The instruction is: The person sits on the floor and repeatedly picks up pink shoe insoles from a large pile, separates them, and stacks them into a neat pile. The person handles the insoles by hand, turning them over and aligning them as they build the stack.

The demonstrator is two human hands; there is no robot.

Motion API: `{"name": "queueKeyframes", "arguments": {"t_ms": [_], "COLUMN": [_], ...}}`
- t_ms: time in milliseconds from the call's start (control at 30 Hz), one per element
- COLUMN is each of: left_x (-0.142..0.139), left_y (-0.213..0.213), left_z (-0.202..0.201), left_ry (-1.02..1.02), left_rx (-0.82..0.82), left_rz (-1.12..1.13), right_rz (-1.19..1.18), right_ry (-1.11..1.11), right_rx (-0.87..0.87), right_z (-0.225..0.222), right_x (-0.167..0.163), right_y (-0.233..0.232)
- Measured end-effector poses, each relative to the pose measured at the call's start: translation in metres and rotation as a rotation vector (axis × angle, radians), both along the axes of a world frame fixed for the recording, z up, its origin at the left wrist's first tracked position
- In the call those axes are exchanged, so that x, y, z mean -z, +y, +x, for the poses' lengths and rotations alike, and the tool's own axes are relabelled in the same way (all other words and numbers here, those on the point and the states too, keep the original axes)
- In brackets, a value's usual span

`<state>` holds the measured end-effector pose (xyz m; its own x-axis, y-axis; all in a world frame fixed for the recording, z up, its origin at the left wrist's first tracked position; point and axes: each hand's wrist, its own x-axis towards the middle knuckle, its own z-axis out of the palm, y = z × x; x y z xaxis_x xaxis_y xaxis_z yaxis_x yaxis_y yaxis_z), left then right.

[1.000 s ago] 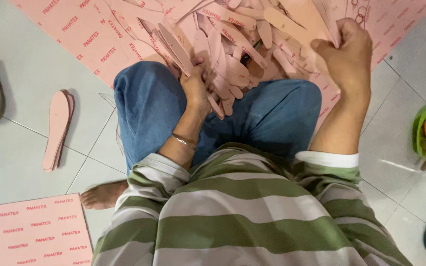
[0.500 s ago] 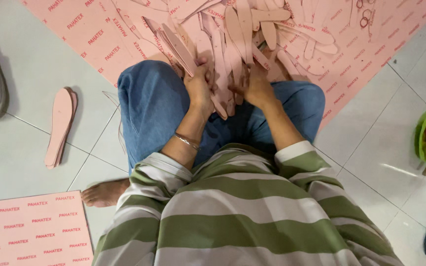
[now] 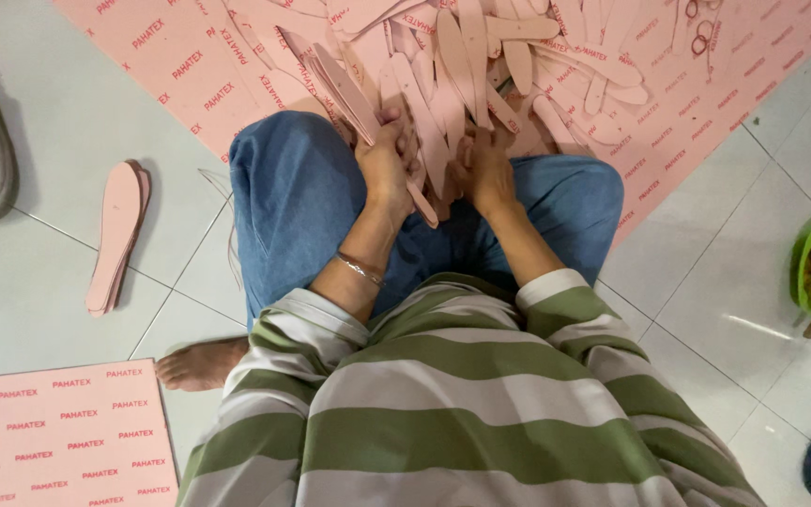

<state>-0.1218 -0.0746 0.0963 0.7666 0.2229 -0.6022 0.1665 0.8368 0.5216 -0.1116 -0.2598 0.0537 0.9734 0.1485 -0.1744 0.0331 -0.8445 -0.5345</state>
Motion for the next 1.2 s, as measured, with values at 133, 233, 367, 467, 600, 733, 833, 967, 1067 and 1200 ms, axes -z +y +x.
{"name": "queueKeyframes", "arguments": {"t_ms": [133,233,367,467,600,733,833,967,1067,1200], "left_x": [-0.002,-0.003,-0.006,-0.004,0.006,0.016,0.017,0.018,0.03,0.053], "left_y": [0.0,-0.001,-0.001,-0.002,-0.004,-0.01,-0.013,-0.014,-0.013,-0.016], "left_z": [0.0,0.0,0.0,0.001,0.002,0.003,0.004,0.001,-0.001,0.002], "left_ry": [0.032,-0.017,-0.049,-0.065,-0.035,-0.19,-0.047,-0.023,-0.041,-0.001], "left_rx": [0.004,-0.018,-0.028,-0.053,-0.057,-0.123,-0.066,0.118,0.161,0.05], "left_rz": [-0.003,-0.025,-0.027,-0.043,-0.015,-0.077,0.162,0.332,0.279,0.19], "right_rz": [-0.036,-0.105,-0.122,-0.118,-0.043,0.118,0.318,0.439,0.499,0.403], "right_ry": [-0.034,-0.034,-0.014,-0.003,0.014,0.133,0.144,0.35,0.356,0.169], "right_rx": [-0.067,-0.111,-0.106,-0.087,-0.049,0.048,0.016,-0.121,-0.283,-0.189], "right_z": [-0.007,-0.008,-0.009,-0.009,-0.007,-0.002,0.001,-0.008,-0.006,0.024], "right_x": [-0.011,-0.015,-0.014,-0.012,-0.01,-0.019,-0.034,-0.059,-0.061,-0.034], "right_y": [0.017,0.022,0.023,0.021,0.019,0.017,0.019,0.02,0.018,0.005]}}
